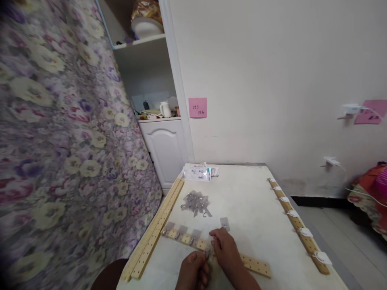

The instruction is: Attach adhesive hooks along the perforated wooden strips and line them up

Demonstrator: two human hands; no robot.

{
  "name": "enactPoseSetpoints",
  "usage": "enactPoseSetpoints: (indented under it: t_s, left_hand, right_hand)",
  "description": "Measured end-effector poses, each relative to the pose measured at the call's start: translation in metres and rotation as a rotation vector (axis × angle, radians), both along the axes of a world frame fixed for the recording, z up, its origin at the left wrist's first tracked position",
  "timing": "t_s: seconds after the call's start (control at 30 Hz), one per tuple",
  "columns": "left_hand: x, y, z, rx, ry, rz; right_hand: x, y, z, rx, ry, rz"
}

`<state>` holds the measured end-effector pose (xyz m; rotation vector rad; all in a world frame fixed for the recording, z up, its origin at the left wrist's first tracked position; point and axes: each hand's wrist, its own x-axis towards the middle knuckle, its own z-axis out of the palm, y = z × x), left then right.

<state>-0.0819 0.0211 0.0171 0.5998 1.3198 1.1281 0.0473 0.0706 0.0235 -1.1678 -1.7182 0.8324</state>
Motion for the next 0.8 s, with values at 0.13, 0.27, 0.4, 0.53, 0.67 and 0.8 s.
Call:
enactPoseSetpoints:
  t_s: [0.13, 0.27, 0.4, 0.53, 0.67, 0.8]
  left_hand:
    - [0.003, 0.003, 0.005, -0.017, 0.028, 0.050]
    - [0.007, 0.006, 0.006, -0.037, 0.049, 0.081]
    - [0.009, 0.008, 0.005, -0.064, 0.048, 0.090]
    - [0.009, 0.008, 0.006, -0.065, 0.048, 0.079]
    - [0.009, 0.008, 0.007, -0.060, 0.049, 0.072]
    - [0.009, 0.008, 0.007, -0.065, 0.057, 0.066]
  right_hand:
    - [-0.001, 0.002, -0.006, 0.017, -0.050, 0.010]
    - [-0.001, 0.005, -0.016, 0.017, -0.090, -0.019]
    - [0.000, 0.005, -0.022, -0.008, -0.122, -0.027]
    - [0.000, 0.003, -0.023, -0.019, -0.128, -0.026]
    - [0.000, 0.003, -0.024, 0.007, -0.095, -0.022]
    - [-0.001, 0.003, -0.023, 0.032, -0.067, -0.018]
